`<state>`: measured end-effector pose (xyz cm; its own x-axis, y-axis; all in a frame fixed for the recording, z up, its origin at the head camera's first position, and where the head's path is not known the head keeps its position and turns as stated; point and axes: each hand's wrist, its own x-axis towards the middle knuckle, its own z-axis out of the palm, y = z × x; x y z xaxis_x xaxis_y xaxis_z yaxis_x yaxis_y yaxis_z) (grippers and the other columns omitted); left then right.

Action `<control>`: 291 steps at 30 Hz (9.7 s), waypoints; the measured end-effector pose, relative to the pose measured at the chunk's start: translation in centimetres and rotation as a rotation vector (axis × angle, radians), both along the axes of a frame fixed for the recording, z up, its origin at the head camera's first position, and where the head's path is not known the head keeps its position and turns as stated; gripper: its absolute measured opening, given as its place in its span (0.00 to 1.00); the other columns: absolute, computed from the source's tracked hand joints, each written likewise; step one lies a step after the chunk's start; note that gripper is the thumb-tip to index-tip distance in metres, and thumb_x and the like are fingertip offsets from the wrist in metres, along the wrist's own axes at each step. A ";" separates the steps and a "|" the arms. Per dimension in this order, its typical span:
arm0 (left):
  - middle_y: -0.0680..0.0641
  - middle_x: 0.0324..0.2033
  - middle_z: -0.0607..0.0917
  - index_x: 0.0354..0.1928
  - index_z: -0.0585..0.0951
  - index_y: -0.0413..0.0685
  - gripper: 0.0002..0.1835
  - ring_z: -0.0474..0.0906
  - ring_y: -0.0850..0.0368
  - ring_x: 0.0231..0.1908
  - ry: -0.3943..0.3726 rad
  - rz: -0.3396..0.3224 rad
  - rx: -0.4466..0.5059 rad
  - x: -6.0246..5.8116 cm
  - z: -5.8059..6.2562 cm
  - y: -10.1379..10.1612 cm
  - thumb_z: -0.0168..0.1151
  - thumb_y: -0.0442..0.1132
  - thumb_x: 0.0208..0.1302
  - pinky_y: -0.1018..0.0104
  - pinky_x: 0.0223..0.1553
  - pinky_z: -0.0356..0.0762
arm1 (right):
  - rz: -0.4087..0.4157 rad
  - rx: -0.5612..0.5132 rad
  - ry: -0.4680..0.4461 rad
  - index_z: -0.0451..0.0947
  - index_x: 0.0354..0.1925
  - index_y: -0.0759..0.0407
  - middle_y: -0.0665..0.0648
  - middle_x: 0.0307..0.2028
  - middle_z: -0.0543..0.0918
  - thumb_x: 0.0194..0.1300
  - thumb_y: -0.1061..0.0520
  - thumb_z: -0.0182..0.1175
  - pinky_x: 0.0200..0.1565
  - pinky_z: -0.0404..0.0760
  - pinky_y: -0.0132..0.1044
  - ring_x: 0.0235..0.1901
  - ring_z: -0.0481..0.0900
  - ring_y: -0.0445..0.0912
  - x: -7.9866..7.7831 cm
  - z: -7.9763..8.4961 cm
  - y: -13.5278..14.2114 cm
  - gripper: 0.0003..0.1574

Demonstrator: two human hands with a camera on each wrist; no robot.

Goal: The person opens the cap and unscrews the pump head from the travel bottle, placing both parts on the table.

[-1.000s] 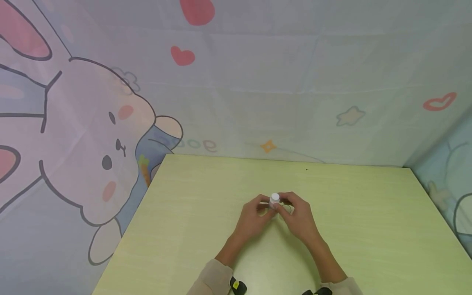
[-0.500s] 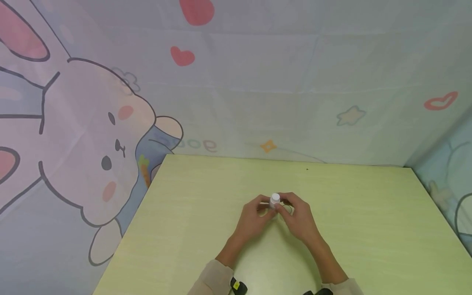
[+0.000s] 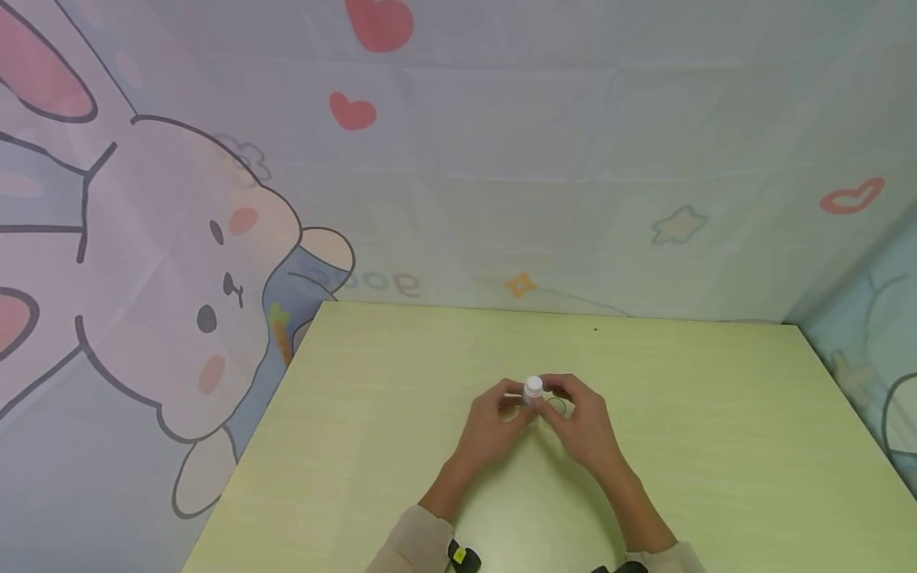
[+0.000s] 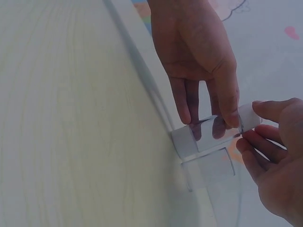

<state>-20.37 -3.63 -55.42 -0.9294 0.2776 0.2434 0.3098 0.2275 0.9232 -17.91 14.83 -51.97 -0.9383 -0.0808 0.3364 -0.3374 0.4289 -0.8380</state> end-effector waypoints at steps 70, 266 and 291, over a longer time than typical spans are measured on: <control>0.56 0.58 0.86 0.55 0.84 0.60 0.13 0.86 0.53 0.56 -0.024 0.000 0.015 -0.1 -0.2 0.0 0.70 0.52 0.73 0.56 0.61 0.83 | -0.036 -0.036 -0.080 0.82 0.52 0.57 0.56 0.49 0.87 0.69 0.51 0.74 0.61 0.81 0.58 0.54 0.83 0.55 -0.4 0.2 -0.4 0.19; 0.56 0.56 0.86 0.54 0.84 0.58 0.14 0.86 0.53 0.55 -0.008 -0.003 0.003 -0.2 -0.1 0.0 0.71 0.50 0.72 0.57 0.60 0.83 | 0.003 -0.037 -0.003 0.83 0.54 0.56 0.52 0.51 0.87 0.71 0.54 0.72 0.61 0.82 0.49 0.53 0.82 0.49 -0.5 -0.4 -0.3 0.17; 0.57 0.58 0.85 0.54 0.83 0.60 0.15 0.86 0.54 0.57 -0.024 -0.001 -0.024 -0.2 -0.3 0.0 0.69 0.55 0.73 0.59 0.61 0.82 | 0.001 -0.047 -0.021 0.81 0.54 0.55 0.52 0.50 0.86 0.68 0.52 0.76 0.63 0.81 0.52 0.54 0.83 0.51 -0.8 -0.5 -0.2 0.21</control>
